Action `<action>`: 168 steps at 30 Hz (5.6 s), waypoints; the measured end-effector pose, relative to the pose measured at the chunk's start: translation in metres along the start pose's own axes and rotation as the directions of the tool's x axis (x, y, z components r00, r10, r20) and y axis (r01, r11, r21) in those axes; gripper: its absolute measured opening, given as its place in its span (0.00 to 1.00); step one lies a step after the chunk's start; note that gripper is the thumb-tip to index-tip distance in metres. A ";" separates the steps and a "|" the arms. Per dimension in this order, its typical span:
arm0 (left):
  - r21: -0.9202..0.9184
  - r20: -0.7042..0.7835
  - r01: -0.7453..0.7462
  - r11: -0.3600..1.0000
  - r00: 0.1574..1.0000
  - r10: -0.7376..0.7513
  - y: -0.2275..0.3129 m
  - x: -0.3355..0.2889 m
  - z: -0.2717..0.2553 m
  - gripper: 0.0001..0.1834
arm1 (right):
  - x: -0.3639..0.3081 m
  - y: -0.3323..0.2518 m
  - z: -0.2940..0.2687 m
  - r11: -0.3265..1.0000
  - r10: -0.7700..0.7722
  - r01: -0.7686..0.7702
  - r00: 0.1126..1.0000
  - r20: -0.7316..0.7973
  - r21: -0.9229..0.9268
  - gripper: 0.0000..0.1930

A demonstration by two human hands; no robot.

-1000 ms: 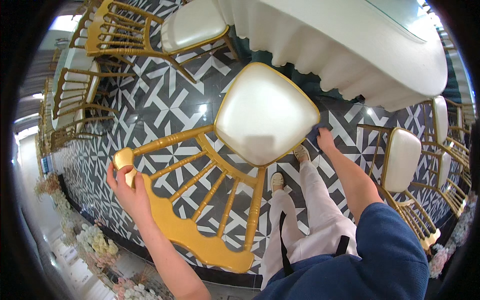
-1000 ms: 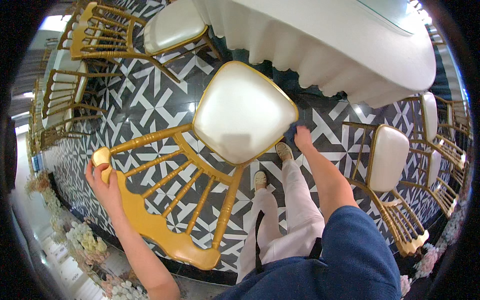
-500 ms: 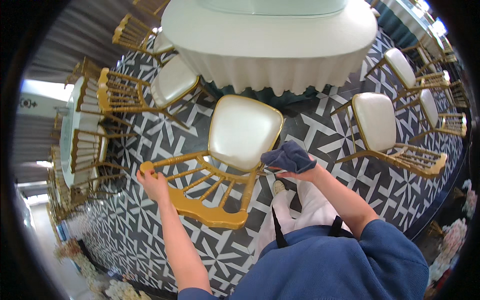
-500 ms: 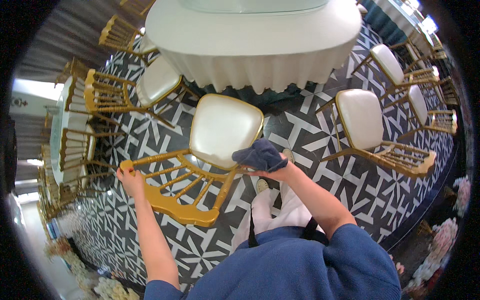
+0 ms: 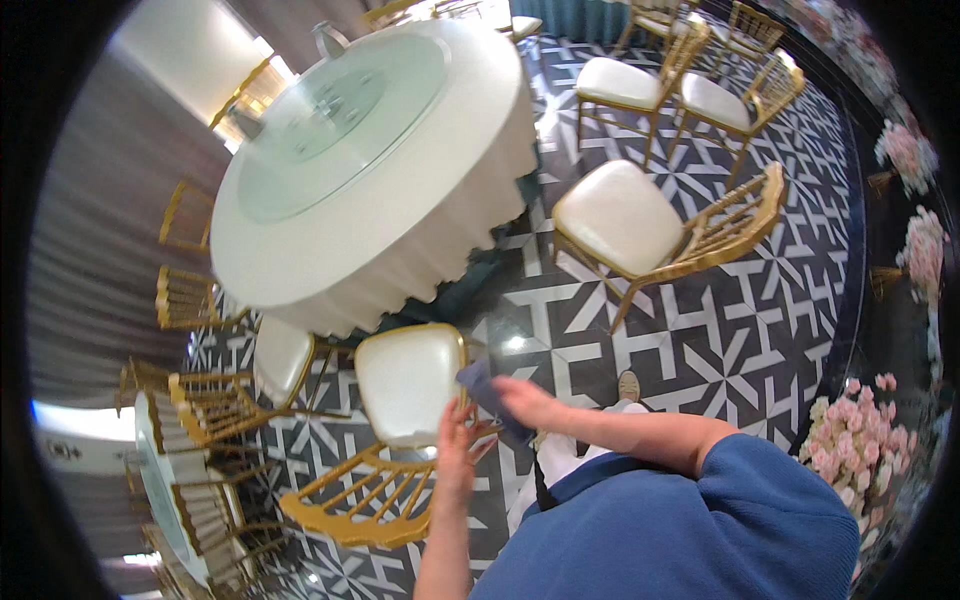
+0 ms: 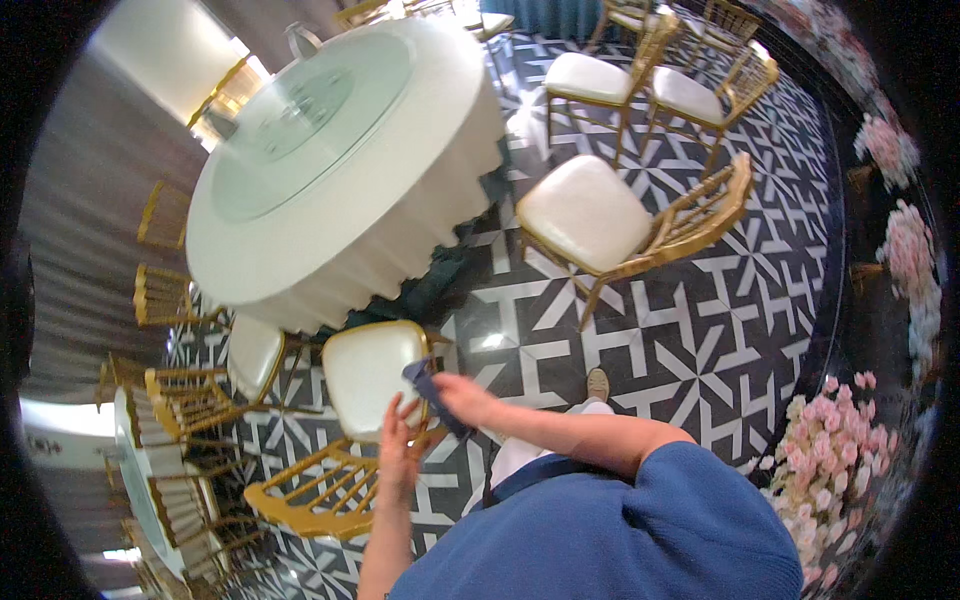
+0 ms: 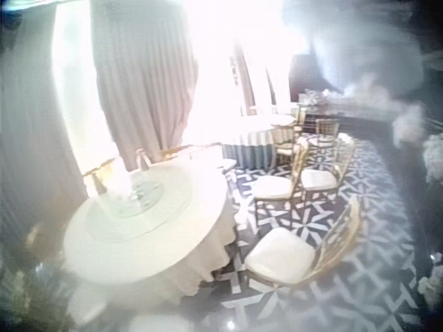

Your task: The person wipes the backrest, seat, and slats of several gold-colored chairs with a cloth and wipes the surface of a large white round table.

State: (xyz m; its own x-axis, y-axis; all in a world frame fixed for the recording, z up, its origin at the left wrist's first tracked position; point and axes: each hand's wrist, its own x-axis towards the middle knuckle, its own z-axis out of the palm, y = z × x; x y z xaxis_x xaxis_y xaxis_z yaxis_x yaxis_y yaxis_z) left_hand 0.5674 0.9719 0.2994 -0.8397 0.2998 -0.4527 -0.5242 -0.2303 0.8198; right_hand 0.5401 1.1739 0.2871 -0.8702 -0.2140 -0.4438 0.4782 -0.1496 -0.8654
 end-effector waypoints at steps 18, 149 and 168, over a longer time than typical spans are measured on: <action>0.334 0.311 -0.525 0.783 0.845 0.434 -0.023 0.146 0.374 0.20 | -0.182 -0.085 -0.472 0.799 -0.447 0.546 0.260 -0.856 -0.251 0.11; 0.522 0.769 -0.793 0.313 0.280 -0.574 -0.262 0.496 0.456 0.27 | -0.085 -0.114 -0.650 0.957 -0.289 -0.002 0.020 -0.957 -0.289 0.24; 0.342 0.940 -0.637 0.691 0.222 -0.261 -0.170 0.419 0.545 0.29 | -0.086 -0.110 -0.652 0.942 -0.336 0.008 -0.018 -0.942 -0.336 0.23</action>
State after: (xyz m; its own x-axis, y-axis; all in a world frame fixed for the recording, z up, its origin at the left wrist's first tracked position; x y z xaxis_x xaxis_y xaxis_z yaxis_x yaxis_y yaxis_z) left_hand 0.3818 1.6416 0.1612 0.0835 0.9964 0.0153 0.2207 -0.0334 0.9748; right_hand 0.4847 1.8382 0.2686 -0.2568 0.9632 0.0795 0.4038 0.1817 -0.8966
